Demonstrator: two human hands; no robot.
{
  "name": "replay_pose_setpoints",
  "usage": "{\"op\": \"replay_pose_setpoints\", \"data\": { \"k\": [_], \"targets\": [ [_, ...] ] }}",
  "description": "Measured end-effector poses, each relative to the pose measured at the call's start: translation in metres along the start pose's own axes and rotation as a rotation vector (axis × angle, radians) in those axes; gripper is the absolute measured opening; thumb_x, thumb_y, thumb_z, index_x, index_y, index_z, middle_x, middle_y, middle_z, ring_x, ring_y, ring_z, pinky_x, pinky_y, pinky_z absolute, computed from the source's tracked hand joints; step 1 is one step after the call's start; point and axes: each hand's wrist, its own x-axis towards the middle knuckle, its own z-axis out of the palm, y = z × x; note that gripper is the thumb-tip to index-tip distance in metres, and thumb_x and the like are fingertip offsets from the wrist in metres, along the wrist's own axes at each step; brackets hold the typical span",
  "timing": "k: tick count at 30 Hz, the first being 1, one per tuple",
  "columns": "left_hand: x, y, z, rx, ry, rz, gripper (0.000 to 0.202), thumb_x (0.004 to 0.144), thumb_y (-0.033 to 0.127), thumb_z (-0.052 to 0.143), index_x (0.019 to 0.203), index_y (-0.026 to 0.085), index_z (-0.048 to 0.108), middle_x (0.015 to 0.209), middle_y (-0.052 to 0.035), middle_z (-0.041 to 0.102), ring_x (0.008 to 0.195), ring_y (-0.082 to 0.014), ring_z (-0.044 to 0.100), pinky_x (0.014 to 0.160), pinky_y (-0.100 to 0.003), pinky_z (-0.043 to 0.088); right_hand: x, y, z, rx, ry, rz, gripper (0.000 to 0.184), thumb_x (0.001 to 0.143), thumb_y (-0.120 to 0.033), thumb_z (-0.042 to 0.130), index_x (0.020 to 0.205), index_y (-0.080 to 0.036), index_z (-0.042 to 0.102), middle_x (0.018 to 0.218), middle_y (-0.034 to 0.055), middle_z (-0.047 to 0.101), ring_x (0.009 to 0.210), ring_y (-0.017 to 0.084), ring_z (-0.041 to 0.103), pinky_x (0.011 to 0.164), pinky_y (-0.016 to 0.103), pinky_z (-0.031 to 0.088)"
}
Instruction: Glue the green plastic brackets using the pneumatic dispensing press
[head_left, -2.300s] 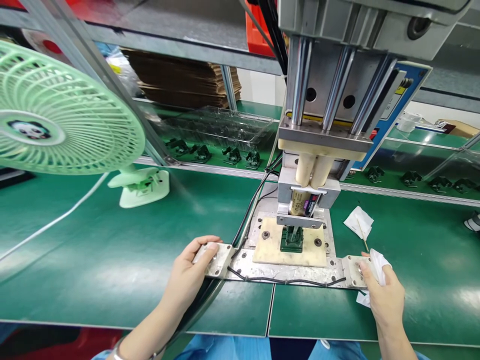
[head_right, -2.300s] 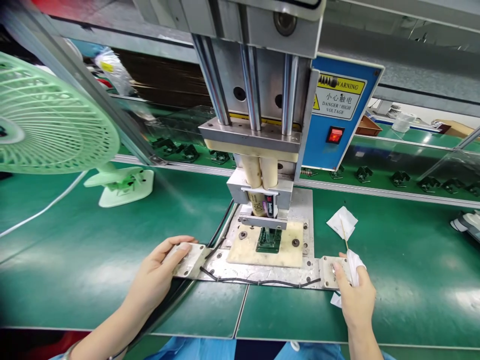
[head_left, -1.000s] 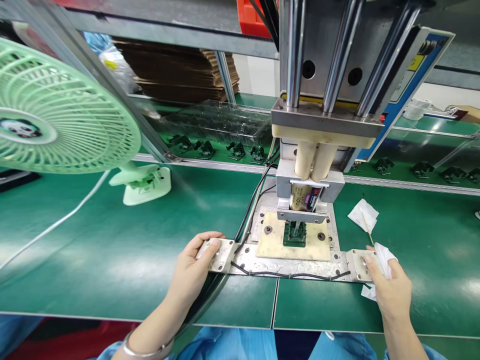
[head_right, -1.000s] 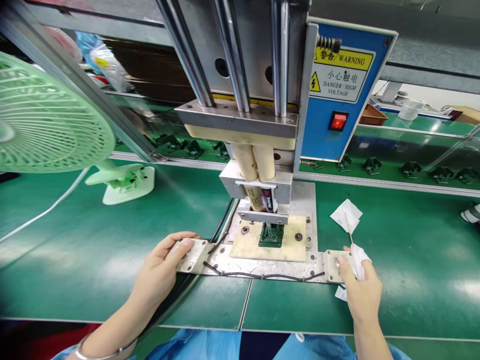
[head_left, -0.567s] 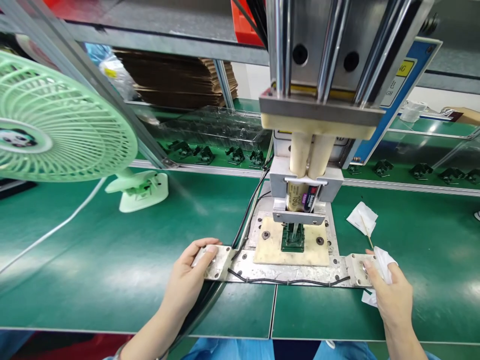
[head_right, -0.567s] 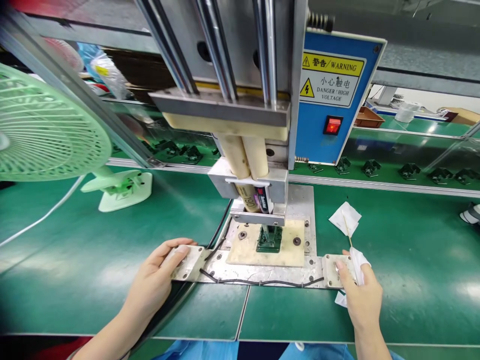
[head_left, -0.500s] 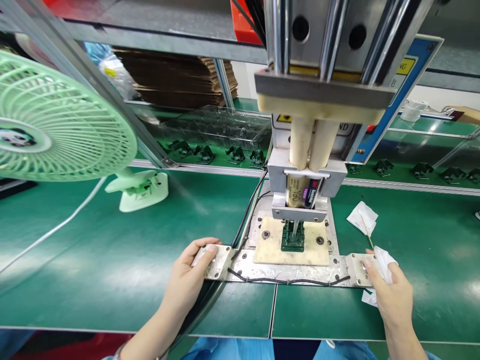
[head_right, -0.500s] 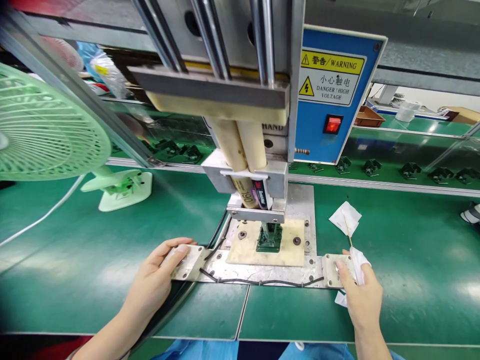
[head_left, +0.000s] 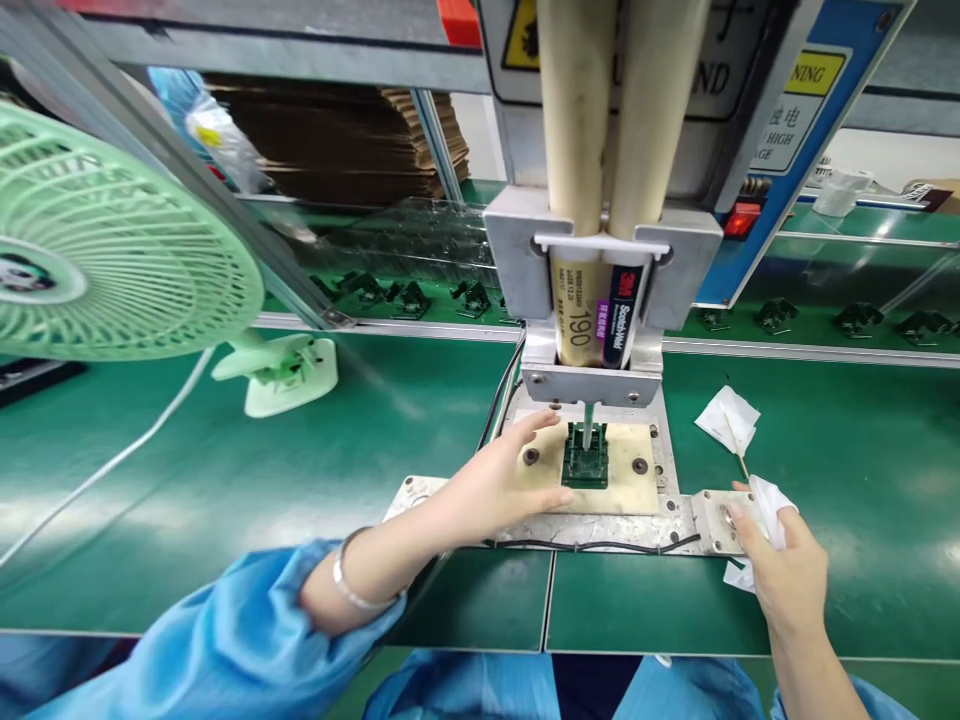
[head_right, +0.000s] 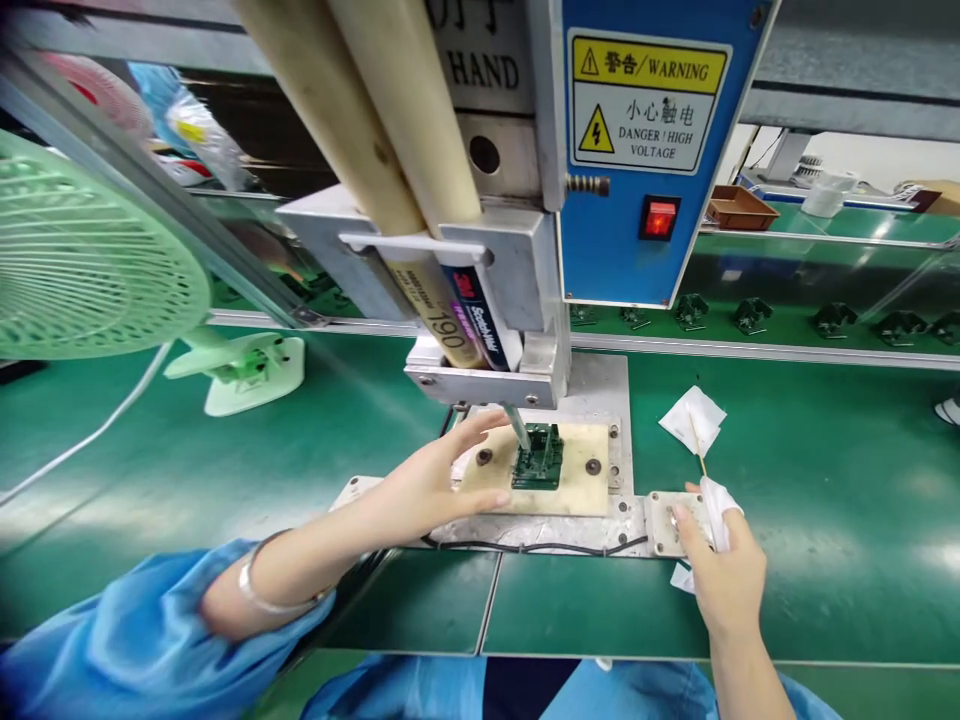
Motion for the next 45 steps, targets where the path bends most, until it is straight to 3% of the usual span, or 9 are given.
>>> {"op": "replay_pose_setpoints", "data": {
  "k": [6,12,15,17,21,29,34,40,45],
  "targets": [
    [0.027,0.010,0.014,-0.424,-0.096,0.110,0.053,0.067,0.035,0.078,0.116,0.021,0.065,0.122,-0.0112,0.066,0.119,-0.0307,0.060,0.108,-0.048,0.044,-0.002,-0.005,0.001,0.032,-0.024,-0.028,0.063,0.067,-0.066,0.074,0.107,-0.017,0.073,0.092,0.0088,0.071,0.075,0.026,0.063,0.063,0.032,0.051],
    [0.021,0.026,0.008,-0.568,-0.203,-0.192,0.034,0.065,0.044,0.078,0.084,0.018,0.070,0.083,-0.0059,0.071,0.076,-0.0225,0.067,0.070,-0.033,0.055,-0.001,-0.006,0.001,0.054,-0.029,-0.028,0.066,0.066,-0.067,0.074,0.107,-0.016,0.073,0.094,0.0094,0.070,0.078,0.026,0.064,0.068,0.033,0.052],
    [0.013,0.026,0.007,-0.585,-0.311,-0.352,0.036,0.065,0.049,0.078,0.063,0.017,0.061,0.053,0.0019,0.051,0.046,-0.0114,0.043,0.043,-0.023,0.031,-0.001,-0.007,0.001,0.039,-0.032,-0.044,0.065,0.066,-0.068,0.073,0.106,-0.017,0.074,0.094,0.0084,0.070,0.079,0.026,0.063,0.070,0.034,0.051],
    [0.004,0.024,0.006,-0.608,-0.339,-0.449,0.043,0.062,0.053,0.078,0.055,0.018,0.055,0.048,0.0044,0.040,0.043,-0.0087,0.031,0.040,-0.022,0.021,-0.001,-0.007,0.002,0.039,-0.028,-0.047,0.065,0.066,-0.068,0.073,0.106,-0.017,0.073,0.095,0.0080,0.070,0.079,0.025,0.063,0.071,0.034,0.050],
    [-0.029,0.015,0.003,-0.609,-0.292,-0.505,0.042,0.063,0.057,0.078,0.071,0.017,0.067,0.066,-0.0023,0.059,0.056,-0.0134,0.051,0.044,-0.021,0.036,-0.003,-0.005,0.001,0.042,0.023,-0.013,0.070,0.063,-0.070,0.074,0.105,-0.014,0.073,0.090,0.0090,0.070,0.076,0.026,0.061,0.067,0.034,0.049],
    [-0.102,0.019,0.012,-0.545,0.125,0.064,0.057,0.069,0.019,0.082,0.121,0.025,0.060,0.120,-0.0096,0.064,0.104,-0.0241,0.065,0.084,-0.031,0.058,0.000,0.000,0.000,-0.062,0.116,-0.143,0.071,0.068,-0.075,0.069,0.106,-0.015,0.072,0.106,0.0110,0.068,0.090,0.030,0.062,0.076,0.038,0.048],
    [-0.107,0.035,0.019,-0.372,0.201,0.681,0.073,0.068,0.015,0.085,0.132,0.023,0.052,0.118,-0.0100,0.062,0.113,-0.0239,0.059,0.100,-0.034,0.052,-0.027,-0.001,-0.013,-0.280,0.454,-0.583,0.054,0.087,-0.054,0.067,0.115,-0.008,0.070,0.096,0.0154,0.068,0.080,0.030,0.064,0.075,0.040,0.049],
    [-0.096,0.045,0.024,-0.406,0.130,0.792,0.075,0.066,0.019,0.087,0.132,0.018,0.050,0.117,-0.0112,0.062,0.112,-0.0225,0.060,0.101,-0.032,0.051,-0.091,-0.049,-0.032,-0.095,-0.197,-1.172,0.027,0.088,-0.008,0.064,0.115,-0.014,0.065,0.081,0.0044,0.060,0.066,0.018,0.058,0.061,0.029,0.048],
    [-0.096,0.046,0.030,-0.451,0.071,0.728,0.074,0.067,0.022,0.087,0.132,0.020,0.051,0.116,-0.0107,0.061,0.112,-0.0233,0.059,0.100,-0.032,0.052,-0.096,-0.092,-0.020,0.046,-0.479,-1.240,0.016,0.097,-0.012,0.048,0.107,-0.008,0.060,0.068,0.0012,0.047,0.057,0.014,0.043,0.054,0.031,0.038]
  ]
}}
